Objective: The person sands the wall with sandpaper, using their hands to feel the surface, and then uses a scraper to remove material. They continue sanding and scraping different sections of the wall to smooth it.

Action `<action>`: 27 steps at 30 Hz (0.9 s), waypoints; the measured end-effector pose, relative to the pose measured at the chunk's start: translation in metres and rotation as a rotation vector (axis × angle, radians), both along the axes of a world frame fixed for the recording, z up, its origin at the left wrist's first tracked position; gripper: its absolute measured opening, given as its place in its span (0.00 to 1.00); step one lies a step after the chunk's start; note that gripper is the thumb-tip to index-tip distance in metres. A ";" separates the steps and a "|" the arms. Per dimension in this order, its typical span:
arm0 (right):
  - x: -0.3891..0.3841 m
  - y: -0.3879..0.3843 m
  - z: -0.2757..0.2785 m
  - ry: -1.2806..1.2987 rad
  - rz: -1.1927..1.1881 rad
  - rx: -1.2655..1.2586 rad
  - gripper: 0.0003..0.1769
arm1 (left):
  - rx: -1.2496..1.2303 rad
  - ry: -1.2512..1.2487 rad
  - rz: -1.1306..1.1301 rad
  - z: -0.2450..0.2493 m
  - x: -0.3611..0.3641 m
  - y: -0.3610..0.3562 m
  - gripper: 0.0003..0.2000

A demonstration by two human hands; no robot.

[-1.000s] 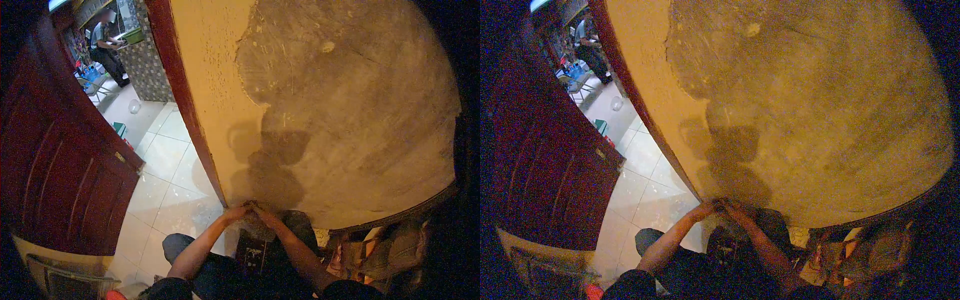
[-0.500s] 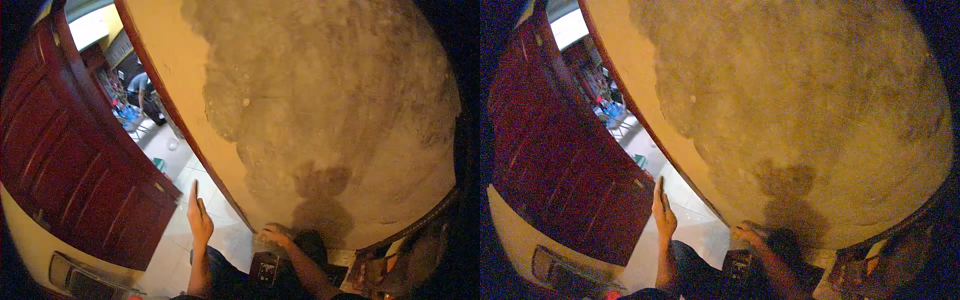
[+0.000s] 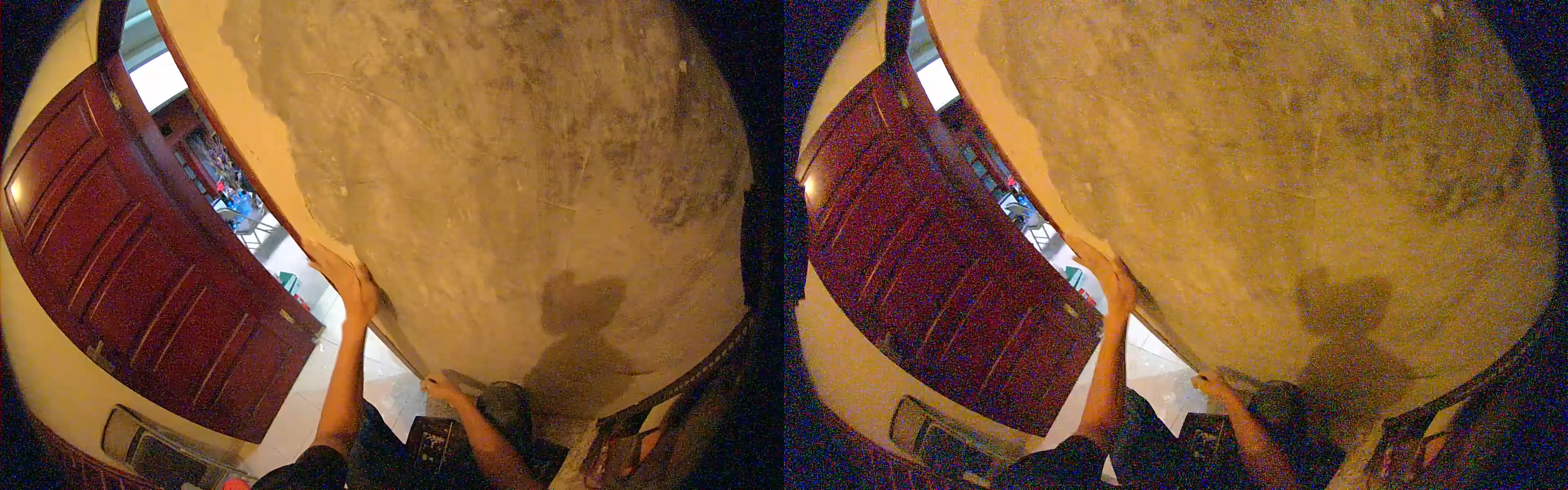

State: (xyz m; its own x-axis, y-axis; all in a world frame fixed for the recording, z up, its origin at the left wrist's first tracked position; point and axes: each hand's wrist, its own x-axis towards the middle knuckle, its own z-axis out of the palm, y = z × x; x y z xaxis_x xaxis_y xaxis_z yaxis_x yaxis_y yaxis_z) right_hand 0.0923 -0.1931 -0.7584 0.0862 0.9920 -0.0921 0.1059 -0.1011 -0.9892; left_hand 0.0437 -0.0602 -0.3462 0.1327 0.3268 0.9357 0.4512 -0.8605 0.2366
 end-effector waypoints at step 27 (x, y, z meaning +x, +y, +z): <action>0.020 -0.004 -0.020 -0.093 -0.021 -0.109 0.16 | -0.122 0.081 0.064 -0.024 0.022 -0.046 0.36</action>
